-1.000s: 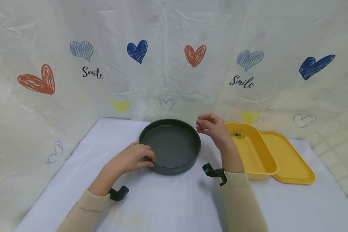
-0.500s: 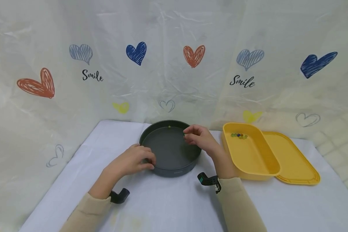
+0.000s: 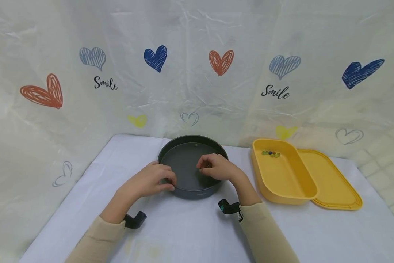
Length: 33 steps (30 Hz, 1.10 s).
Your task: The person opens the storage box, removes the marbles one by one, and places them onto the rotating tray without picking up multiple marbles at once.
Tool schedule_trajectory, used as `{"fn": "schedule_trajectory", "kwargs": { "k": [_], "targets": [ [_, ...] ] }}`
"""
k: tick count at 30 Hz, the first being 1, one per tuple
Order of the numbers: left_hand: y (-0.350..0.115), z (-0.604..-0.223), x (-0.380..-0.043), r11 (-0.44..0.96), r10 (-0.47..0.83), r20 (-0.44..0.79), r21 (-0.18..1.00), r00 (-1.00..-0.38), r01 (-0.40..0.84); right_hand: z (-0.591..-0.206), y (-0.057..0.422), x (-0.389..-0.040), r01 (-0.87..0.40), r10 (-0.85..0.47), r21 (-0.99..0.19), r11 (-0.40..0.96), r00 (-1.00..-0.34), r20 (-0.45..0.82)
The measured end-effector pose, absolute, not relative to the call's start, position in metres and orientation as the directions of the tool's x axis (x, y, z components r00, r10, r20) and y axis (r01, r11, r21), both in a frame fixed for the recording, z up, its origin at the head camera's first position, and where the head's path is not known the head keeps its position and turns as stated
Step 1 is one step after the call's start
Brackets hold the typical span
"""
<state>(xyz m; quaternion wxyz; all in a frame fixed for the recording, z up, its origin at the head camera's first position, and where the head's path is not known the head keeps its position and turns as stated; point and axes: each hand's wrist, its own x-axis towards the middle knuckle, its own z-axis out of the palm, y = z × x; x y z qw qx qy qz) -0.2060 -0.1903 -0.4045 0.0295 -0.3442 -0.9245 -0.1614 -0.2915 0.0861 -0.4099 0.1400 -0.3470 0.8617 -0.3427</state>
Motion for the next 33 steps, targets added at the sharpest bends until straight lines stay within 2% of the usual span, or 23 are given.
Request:
{"fn": "schedule_trajectory", "kwargs": {
  "k": [11,18,27,33],
  "targets": [
    [-0.19,-0.405,-0.207,0.711,0.628,0.159,0.281,-0.762,0.644,-0.408,0.076,-0.282,-0.573,-0.748,-0.577,0.581,-0.656,-0.101],
    [-0.19,-0.404,-0.206,0.713,0.624,0.159,0.286,-0.765,0.64,-0.41,0.072,-0.28,-0.597,-0.752,-0.534,0.599,-0.648,-0.119],
    [-0.191,-0.404,-0.206,0.717,0.619,0.157,0.286,-0.769,0.636,-0.408,0.07,-0.278,-0.585,-0.749,-0.539,0.606,-0.648,-0.139],
    [-0.19,-0.406,-0.206,0.719,0.614,0.151,0.3,-0.775,0.628,-0.406,0.072,-0.277,-0.591,-0.751,-0.549,0.591,-0.652,-0.106]
  ]
}}
